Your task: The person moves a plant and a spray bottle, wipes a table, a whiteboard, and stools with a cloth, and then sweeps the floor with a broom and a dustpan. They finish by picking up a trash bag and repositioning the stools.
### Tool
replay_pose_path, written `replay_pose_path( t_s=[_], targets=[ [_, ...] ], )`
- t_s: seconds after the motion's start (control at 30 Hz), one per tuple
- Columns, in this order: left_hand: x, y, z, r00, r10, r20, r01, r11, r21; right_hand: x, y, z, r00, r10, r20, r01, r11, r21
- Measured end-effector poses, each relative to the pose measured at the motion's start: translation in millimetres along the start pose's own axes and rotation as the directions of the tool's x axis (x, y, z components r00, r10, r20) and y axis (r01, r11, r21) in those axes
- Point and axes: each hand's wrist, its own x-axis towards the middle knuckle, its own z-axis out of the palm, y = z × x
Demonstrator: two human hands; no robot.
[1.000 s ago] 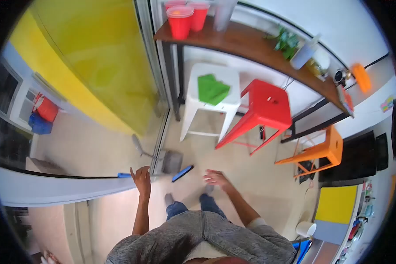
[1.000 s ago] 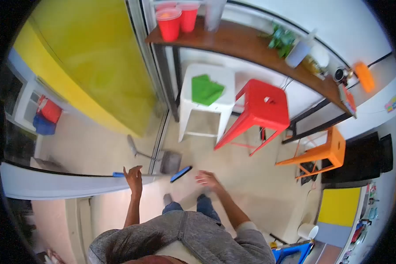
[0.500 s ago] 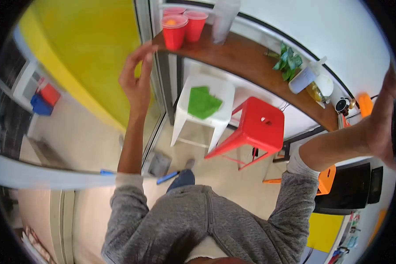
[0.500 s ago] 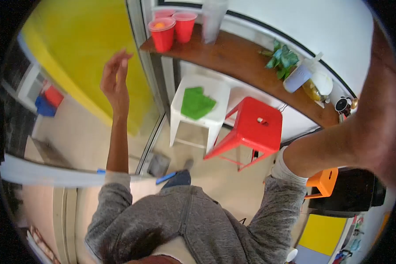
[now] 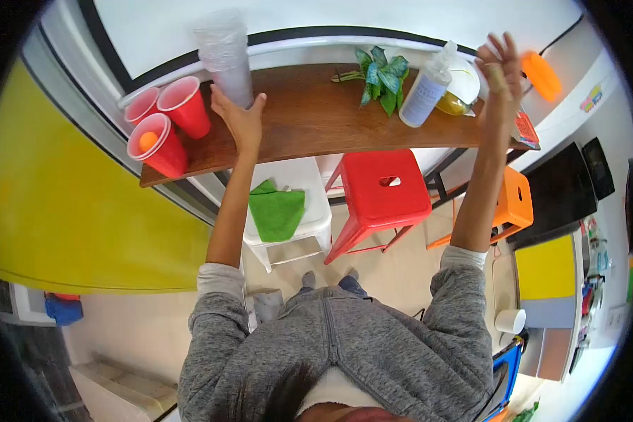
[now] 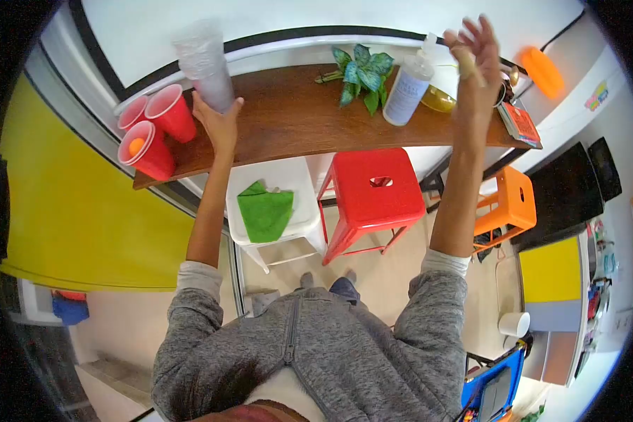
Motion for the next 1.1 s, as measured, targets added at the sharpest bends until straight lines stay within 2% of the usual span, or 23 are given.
replay_pose_path(
  t_s=[0.1, 0.17, 0.27, 0.37, 0.4, 0.43, 0.47, 0.5, 0.57, 0.67, 0.77, 0.87, 0.97, 1.0, 1.07, 1.1],
  targets=[
    [7, -11, 16, 0.990, -0.101, -0.094, 0.104, 0.994, 0.020, -31, 69, -14, 0.991, 0.115, -0.063, -0.124, 0.979, -0.161],
    [15, -19, 24, 0.984, -0.115, -0.133, 0.126, 0.989, 0.082, -58, 122, -25, 0.963, 0.269, -0.018, -0.265, 0.936, -0.231],
    [28, -34, 32, 0.982, -0.062, -0.177, 0.070, 0.997, 0.042, -82, 133, -11, 0.981, 0.128, -0.146, -0.176, 0.901, -0.397],
    [25, -28, 34, 0.964, -0.252, -0.088, 0.251, 0.968, -0.026, -94, 85, 25, 0.978, -0.185, -0.094, 0.128, 0.894, -0.429],
    [20, -21, 34, 0.963, -0.260, -0.075, 0.258, 0.965, -0.042, -103, 86, 42, 0.994, -0.104, -0.011, 0.096, 0.947, -0.307],
    [14, -10, 33, 0.961, -0.269, -0.057, 0.266, 0.962, -0.057, -116, 90, 58, 0.996, -0.031, 0.079, 0.045, 0.982, -0.186],
    [7, -4, 31, 0.960, -0.278, -0.037, 0.275, 0.959, -0.074, -134, 104, 74, 0.953, 0.266, 0.146, -0.269, 0.963, 0.006],
    [1, -2, 29, 0.961, -0.277, 0.008, 0.275, 0.953, -0.124, -147, 118, 89, 0.819, 0.510, 0.263, -0.559, 0.812, 0.167],
    [-6, 3, 26, 0.961, -0.260, 0.092, 0.275, 0.933, -0.233, -147, 123, 116, 0.539, 0.732, 0.417, -0.839, 0.423, 0.343],
    [-11, 14, 13, 0.961, -0.141, 0.236, 0.228, 0.888, -0.400, -127, 149, 153, 0.566, 0.782, 0.260, -0.800, 0.445, 0.403],
    [-12, 24, -2, 0.916, -0.105, 0.387, 0.262, 0.888, -0.378, -107, 165, 170, 0.583, 0.768, 0.265, -0.755, 0.393, 0.524],
    [-12, 30, -11, 0.854, -0.086, 0.513, 0.327, 0.856, -0.401, -90, 182, 181, 0.547, 0.823, 0.153, -0.757, 0.409, 0.510],
    [-9, 33, -21, 0.766, -0.058, 0.641, 0.359, 0.865, -0.350, -82, 197, 182, 0.509, 0.855, 0.097, -0.781, 0.411, 0.469],
    [-9, 31, -23, 0.765, -0.043, 0.643, 0.344, 0.871, -0.351, -84, 201, 180, 0.503, 0.861, 0.079, -0.793, 0.423, 0.437],
    [-11, 27, -25, 0.764, -0.011, 0.645, 0.312, 0.882, -0.354, -97, 182, 177, 0.726, 0.679, 0.109, -0.665, 0.654, 0.361],
    [-13, 29, -26, 0.729, -0.019, 0.684, 0.363, 0.858, -0.364, -106, 169, 175, 0.813, 0.567, 0.132, -0.576, 0.751, 0.322]
  ],
)
